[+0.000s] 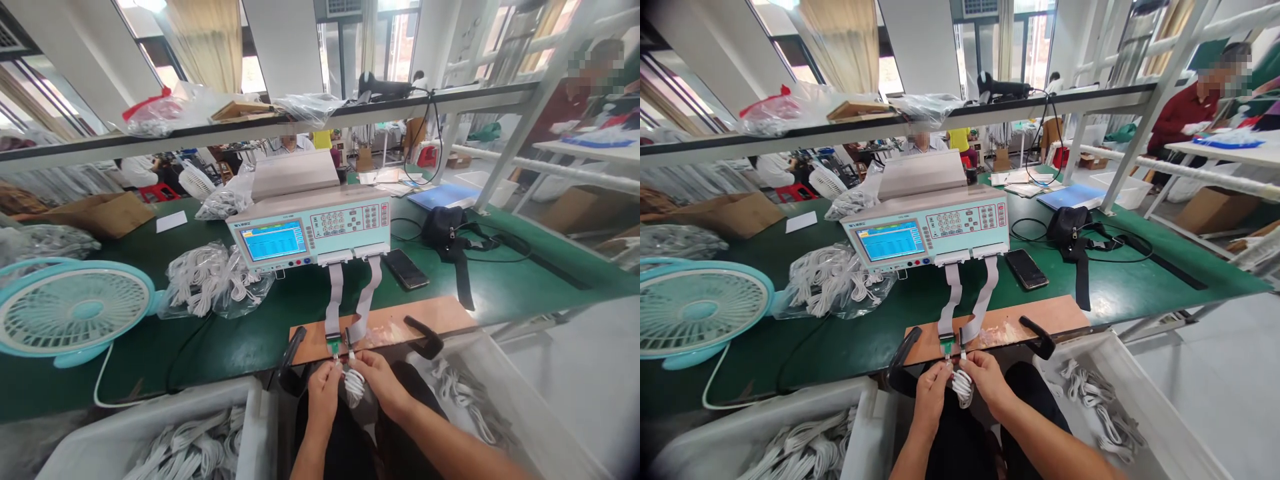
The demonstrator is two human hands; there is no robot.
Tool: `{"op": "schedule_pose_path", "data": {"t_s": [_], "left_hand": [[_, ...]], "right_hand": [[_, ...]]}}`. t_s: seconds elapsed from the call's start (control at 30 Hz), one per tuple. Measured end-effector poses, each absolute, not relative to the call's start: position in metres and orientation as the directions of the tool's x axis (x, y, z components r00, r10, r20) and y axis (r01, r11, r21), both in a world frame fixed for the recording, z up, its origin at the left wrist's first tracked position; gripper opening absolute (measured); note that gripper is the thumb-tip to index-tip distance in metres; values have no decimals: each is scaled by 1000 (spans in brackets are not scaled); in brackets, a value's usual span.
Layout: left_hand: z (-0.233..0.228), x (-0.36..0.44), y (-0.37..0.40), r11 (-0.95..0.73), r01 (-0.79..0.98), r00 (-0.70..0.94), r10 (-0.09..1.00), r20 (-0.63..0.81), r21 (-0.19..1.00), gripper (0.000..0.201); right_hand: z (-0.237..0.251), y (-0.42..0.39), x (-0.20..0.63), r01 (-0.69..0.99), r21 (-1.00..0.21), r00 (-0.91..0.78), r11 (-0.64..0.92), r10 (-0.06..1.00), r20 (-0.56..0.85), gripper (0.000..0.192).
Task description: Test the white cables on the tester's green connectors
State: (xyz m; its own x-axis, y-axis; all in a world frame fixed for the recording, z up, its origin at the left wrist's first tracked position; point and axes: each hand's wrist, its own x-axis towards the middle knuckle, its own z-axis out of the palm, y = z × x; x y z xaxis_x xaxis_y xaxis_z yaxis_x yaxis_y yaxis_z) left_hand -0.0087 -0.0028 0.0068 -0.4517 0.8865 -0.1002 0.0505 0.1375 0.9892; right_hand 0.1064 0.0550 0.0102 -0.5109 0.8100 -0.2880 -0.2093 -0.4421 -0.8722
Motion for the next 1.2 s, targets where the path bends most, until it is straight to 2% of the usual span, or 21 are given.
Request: {"op": "schedule_pose_path", "data": {"t_s": [0.2,0.37,0.5,0.63,0.7,0.77,0.8,0.83,0.97,1.07,1.2], "left_hand": [[-9,3,-3,70,-102,-614,780,-119,992,31],[-16,11,2,75,-177,-633,755,-172,981,35],[-3,10,-7,133,-37,-645,754,-125,990,36],[32,-15,-38,66,254,-649,751,120,965,28],[41,-44,-64,104,394,-672,711,209,913,25],[35,-86,-96,313,511,-742,631,227,801,24],[27,-110,-113,479,527,-795,569,209,702,23],[16,-135,-130,657,499,-850,498,172,565,24],[-27,-213,-190,842,352,-935,330,126,410,40],[-43,-231,-211,861,373,-926,370,78,346,35],[-38,-220,-202,810,477,-872,484,72,341,31]], "right_hand": [[12,55,108,-215,-864,-527,-455,799,-290,41],[13,55,107,-227,-855,-540,-466,791,-288,38],[12,53,108,-194,-856,-508,-479,795,-330,36],[5,57,109,-130,-860,-514,-494,775,-368,31],[1,59,110,-107,-859,-527,-501,761,-378,30],[-3,61,112,-79,-855,-517,-513,755,-405,30],[-5,61,112,-63,-852,-504,-520,753,-423,32],[-6,61,113,-48,-847,-492,-529,751,-441,33],[-3,62,113,-27,-836,-481,-548,741,-470,35],[1,62,111,-23,-844,-470,-536,750,-464,35],[-5,61,109,-82,-839,-500,-538,750,-433,33]]}}
